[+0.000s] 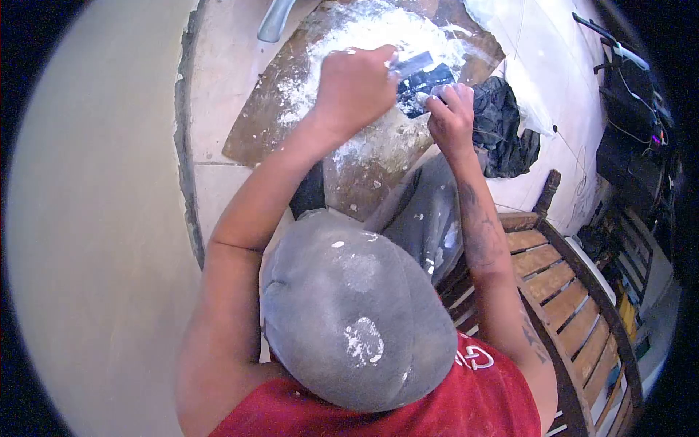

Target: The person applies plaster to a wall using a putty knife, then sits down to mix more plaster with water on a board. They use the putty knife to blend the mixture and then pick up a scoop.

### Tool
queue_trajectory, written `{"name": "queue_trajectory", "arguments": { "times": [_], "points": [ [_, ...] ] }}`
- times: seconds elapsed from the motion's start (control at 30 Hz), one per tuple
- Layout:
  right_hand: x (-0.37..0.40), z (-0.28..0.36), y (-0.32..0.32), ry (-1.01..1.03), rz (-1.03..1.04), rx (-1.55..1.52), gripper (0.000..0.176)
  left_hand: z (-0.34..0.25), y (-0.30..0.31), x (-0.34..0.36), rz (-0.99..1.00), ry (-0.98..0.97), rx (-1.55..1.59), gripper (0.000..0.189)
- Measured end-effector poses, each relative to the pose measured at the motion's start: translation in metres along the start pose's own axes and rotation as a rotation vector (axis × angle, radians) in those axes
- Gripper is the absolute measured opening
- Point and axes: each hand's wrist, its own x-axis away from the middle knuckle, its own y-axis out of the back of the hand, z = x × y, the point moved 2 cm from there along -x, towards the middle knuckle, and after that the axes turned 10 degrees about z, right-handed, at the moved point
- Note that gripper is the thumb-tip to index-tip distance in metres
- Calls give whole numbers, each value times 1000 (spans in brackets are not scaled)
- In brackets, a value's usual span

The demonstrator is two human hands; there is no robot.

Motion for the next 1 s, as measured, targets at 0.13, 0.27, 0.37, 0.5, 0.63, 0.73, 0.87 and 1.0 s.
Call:
{"name": "queue_trajectory", "arguments": {
  "times": [0.13,0.27,0.37,0.5,0.63,0.73,0.87,1.0],
  "points": [
    [-13,8,0,35,-59,13,18,-7,-13,-6,30,-89,-34,17],
    [-21,10,2,33,-76,-55,17,4,-26,-18,1,-123,-52,14],
    [-25,20,5,56,-73,-69,18,15,-33,-30,83,-131,-122,15],
    [-24,19,14,-78,13,-26,21,43,-29,-43,81,83,-14,22],
    [-9,4,20,-413,-24,14,22,75,-23,-34,-91,322,289,42],
    [1,7,18,-495,74,-113,30,88,-32,-26,-78,389,416,42],
    [-13,51,17,-457,365,-193,31,74,-41,-17,-97,418,395,38],
    [-12,65,4,-368,445,-248,36,69,-46,-17,-57,361,466,34]
  ]
}}
